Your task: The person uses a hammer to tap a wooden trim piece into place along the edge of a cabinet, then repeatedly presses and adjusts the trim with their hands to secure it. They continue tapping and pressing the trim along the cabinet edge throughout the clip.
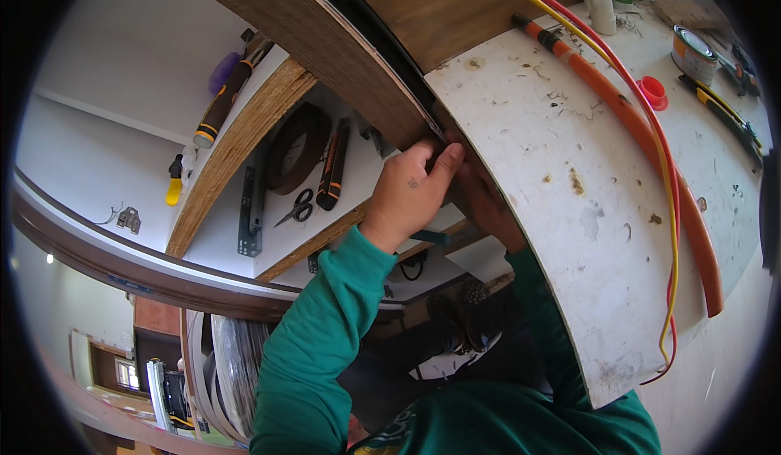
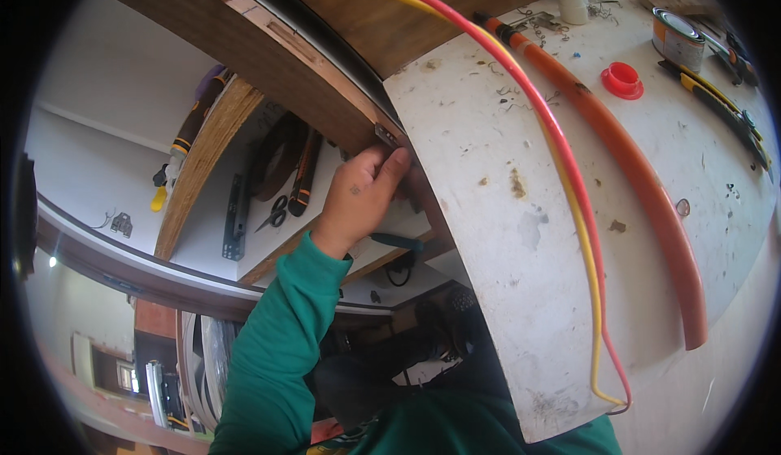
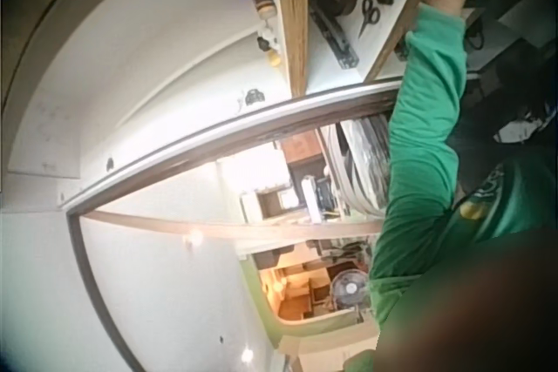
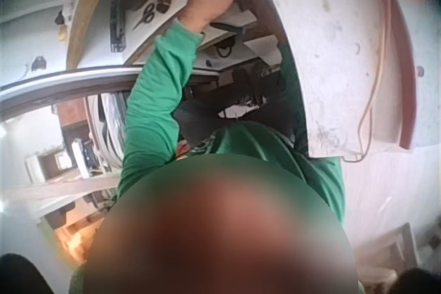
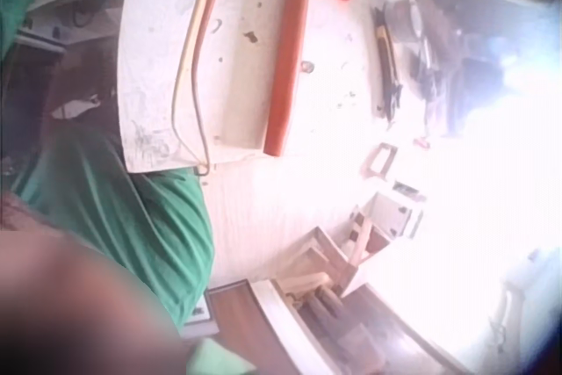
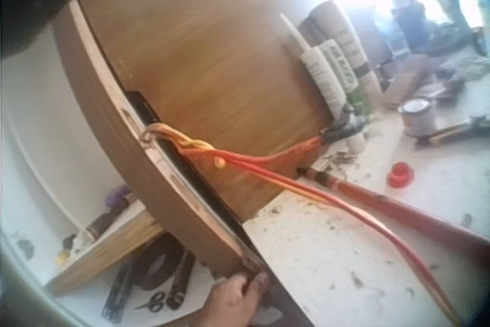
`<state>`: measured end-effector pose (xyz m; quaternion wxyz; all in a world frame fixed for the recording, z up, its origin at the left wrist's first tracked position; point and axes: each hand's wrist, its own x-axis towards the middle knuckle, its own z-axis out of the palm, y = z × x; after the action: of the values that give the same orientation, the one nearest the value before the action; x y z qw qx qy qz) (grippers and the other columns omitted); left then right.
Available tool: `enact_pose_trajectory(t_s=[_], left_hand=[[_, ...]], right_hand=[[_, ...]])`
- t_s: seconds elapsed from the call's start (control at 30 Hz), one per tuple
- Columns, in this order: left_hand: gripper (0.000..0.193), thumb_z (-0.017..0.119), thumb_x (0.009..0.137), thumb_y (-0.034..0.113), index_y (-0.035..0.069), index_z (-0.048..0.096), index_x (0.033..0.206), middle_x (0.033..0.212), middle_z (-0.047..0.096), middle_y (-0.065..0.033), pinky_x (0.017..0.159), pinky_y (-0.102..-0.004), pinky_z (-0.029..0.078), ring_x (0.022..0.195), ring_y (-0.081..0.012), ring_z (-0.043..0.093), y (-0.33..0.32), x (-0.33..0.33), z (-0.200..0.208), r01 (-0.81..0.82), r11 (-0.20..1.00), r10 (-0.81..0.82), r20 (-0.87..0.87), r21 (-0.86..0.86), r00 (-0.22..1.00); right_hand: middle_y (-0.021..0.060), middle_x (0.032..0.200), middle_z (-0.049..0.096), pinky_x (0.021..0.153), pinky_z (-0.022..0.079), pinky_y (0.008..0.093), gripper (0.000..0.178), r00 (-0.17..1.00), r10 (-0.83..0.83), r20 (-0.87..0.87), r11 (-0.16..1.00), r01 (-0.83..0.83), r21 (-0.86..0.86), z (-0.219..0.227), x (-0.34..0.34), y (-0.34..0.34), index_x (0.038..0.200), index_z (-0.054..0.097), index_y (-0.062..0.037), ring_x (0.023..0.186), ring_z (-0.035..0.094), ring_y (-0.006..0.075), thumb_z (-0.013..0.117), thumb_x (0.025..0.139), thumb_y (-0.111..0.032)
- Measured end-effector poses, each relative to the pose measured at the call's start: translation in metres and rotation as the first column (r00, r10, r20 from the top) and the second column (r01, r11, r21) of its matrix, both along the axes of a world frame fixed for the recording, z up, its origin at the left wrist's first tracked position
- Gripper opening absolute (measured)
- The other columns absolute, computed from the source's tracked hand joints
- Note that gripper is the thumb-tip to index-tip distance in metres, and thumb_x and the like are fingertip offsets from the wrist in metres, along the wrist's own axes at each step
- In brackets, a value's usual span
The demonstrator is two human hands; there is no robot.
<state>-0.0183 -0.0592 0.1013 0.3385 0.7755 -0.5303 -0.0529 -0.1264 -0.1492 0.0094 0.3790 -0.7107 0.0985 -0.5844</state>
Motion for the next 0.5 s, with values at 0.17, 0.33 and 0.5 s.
enact_pose_trajectory(t_s=[0.17, 0.33, 0.5], left_hand=[[0.052, 0.055, 0.105, 0.05, 0.001, 0.071, 0.095, 0.079, 0.073, -0.0203, 0.07, -0.0444, 0.054, 0.079, -0.0404, 0.072, -0.001, -0.001, 0.006, -0.034, 0.998, 0.034, 0.003, 0.06, 0.999], [0.052, 0.054, 0.106, 0.049, 0.002, 0.073, 0.094, 0.087, 0.077, -0.0143, 0.073, -0.0427, 0.056, 0.082, -0.0374, 0.073, 0.0, -0.011, 0.013, -0.021, 0.995, 0.016, 0.045, 0.102, 0.999], [0.051, 0.051, 0.108, 0.047, 0.002, 0.072, 0.093, 0.086, 0.078, -0.0131, 0.075, -0.0432, 0.056, 0.085, -0.0377, 0.074, 0.003, -0.015, 0.014, -0.017, 0.995, 0.008, 0.094, 0.093, 0.996]], right_hand=[[0.0111, 0.127, 0.073, 0.1, 0.054, 0.0371, 0.033, 0.986, 0.129, 0.105, 0.973, -0.146, 0.177, -0.009, 0.016, -0.005, 0.133, 0.068, -0.0056, 0.118, 0.069, 0.0221, 0.065, 0.1, -0.004], [0.0107, 0.121, 0.074, 0.096, 0.055, 0.0382, 0.031, 0.991, -0.043, -0.13, 0.979, 0.068, 0.191, -0.017, 0.005, -0.004, 0.129, 0.07, -0.0072, 0.11, 0.07, 0.0238, 0.07, 0.099, -0.014], [0.0112, 0.113, 0.075, 0.091, 0.055, 0.0385, 0.03, 0.996, -0.046, -0.079, 0.972, 0.063, 0.226, -0.01, -0.001, 0.003, 0.123, 0.072, -0.0066, 0.104, 0.071, 0.0256, 0.074, 0.098, -0.022]])
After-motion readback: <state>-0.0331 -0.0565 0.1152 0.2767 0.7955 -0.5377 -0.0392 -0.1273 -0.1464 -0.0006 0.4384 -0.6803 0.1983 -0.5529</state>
